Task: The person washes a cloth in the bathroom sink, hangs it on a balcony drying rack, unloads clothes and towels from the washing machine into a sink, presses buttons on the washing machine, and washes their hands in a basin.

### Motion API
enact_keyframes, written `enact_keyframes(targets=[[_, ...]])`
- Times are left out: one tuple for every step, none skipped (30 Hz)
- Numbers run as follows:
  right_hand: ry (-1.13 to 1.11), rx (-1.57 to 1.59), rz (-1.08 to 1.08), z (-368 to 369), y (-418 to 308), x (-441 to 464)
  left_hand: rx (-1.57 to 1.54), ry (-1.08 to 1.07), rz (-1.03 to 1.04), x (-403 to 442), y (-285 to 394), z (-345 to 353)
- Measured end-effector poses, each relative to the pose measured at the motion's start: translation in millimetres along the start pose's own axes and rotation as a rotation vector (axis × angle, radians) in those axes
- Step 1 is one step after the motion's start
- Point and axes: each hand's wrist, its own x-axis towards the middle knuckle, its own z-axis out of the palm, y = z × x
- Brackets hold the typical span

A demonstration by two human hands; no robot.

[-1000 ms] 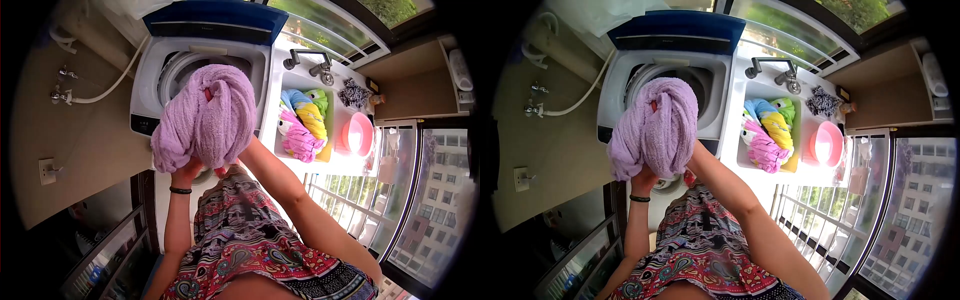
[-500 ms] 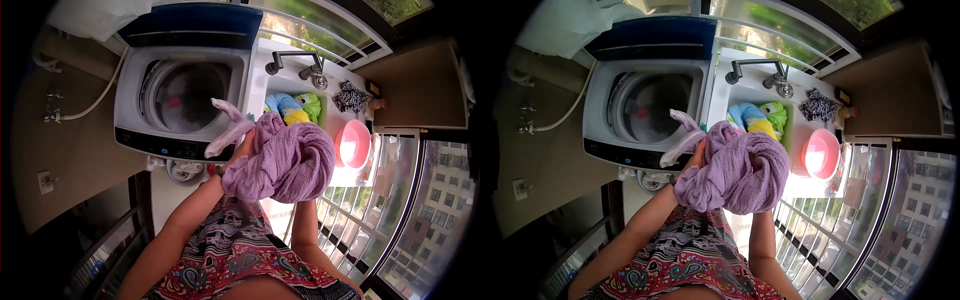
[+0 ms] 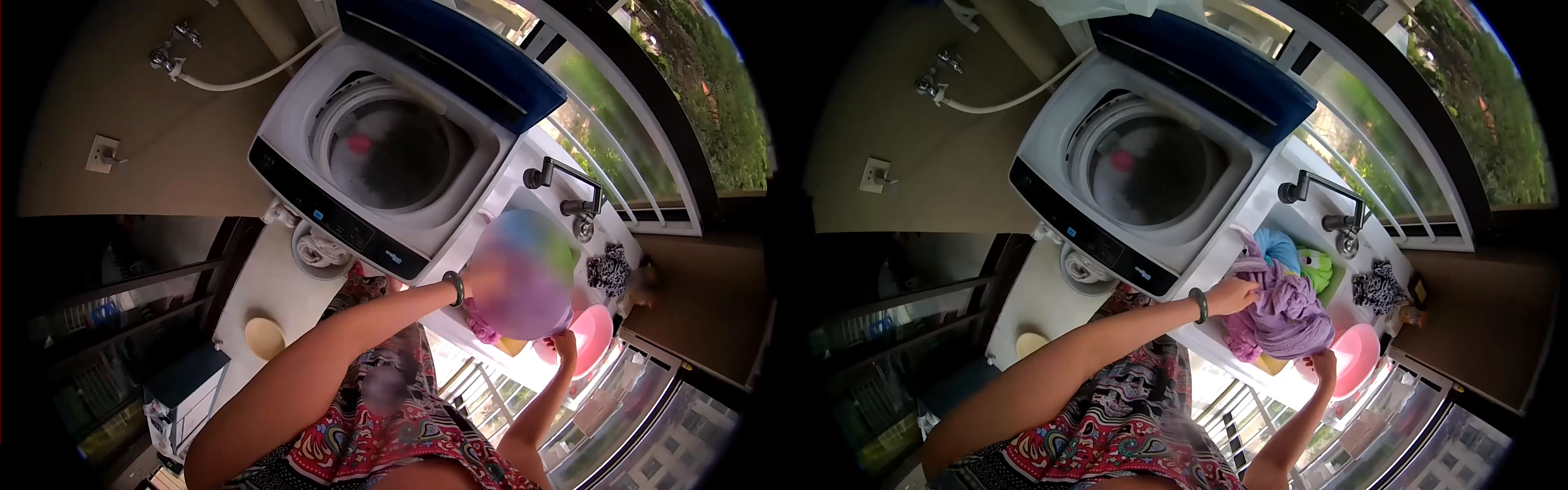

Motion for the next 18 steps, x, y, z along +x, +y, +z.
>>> enact_keyframes(targets=[[0.061,-0.124,0.08,-3,-9,1,0.001,0.015,0.008,-10,-2,-2],[0.129,-0.249,0.156,-7,-26,-1,0.256,0.057,0.041,-15,-3,-5],[0.527,-0.653,0.145,-4,-45,-1,0.516,0.112,0.071,-12,-7,-12],[0.613,-0.597,0.141,-11,-77,-3,0.539,0.114,0.073,-15,-2,-25],[0.804,-0.482,0.013,-8,-112,-2,0.434,0.292,0.167,-19,-1,-37],[0.871,-0.452,-0.3,-8,-143,11,0.325,0.46,0.26,-25,-2,-49],[0.924,-0.414,-0.613,-9,-181,26,0.302,0.586,0.333,-26,-12,-57],[0.871,-0.282,-0.745,1,-254,12,0.306,0.597,0.339,-33,-11,-74],[0.812,-0.149,-0.952,15,-311,17,0.243,0.615,0.289,-45,-3,-96],[0.733,-0.133,-1.12,30,-369,15,0.18,0.632,0.242,-57,2,-114],[0.767,-0.193,-1.334,47,-421,14,0.083,0.614,0.223,-67,1,-126],[0.646,-0.157,-1.424,59,-468,4,0.064,0.664,0.217,-77,-5,-132],[0.657,-0.212,-1.511,71,-511,1,0.032,0.695,0.2,-89,-8,-137],[0.648,-0.273,-1.524,81,-546,5,-0.002,0.728,0.174,-102,-11,-144],[0.754,-0.336,-1.579,89,-576,17,-0.048,0.731,0.157,-115,-16,-149],[0.76,-0.39,-1.471,99,-599,37,-0.12,0.738,0.148,-129,-18,-156],[0.703,-0.455,-1.339,106,-616,56,-0.158,0.735,0.115,-143,-19,-162],[0.626,-0.513,-1.189,112,-629,59,-0.2,0.728,0.084,-157,-19,-168]])
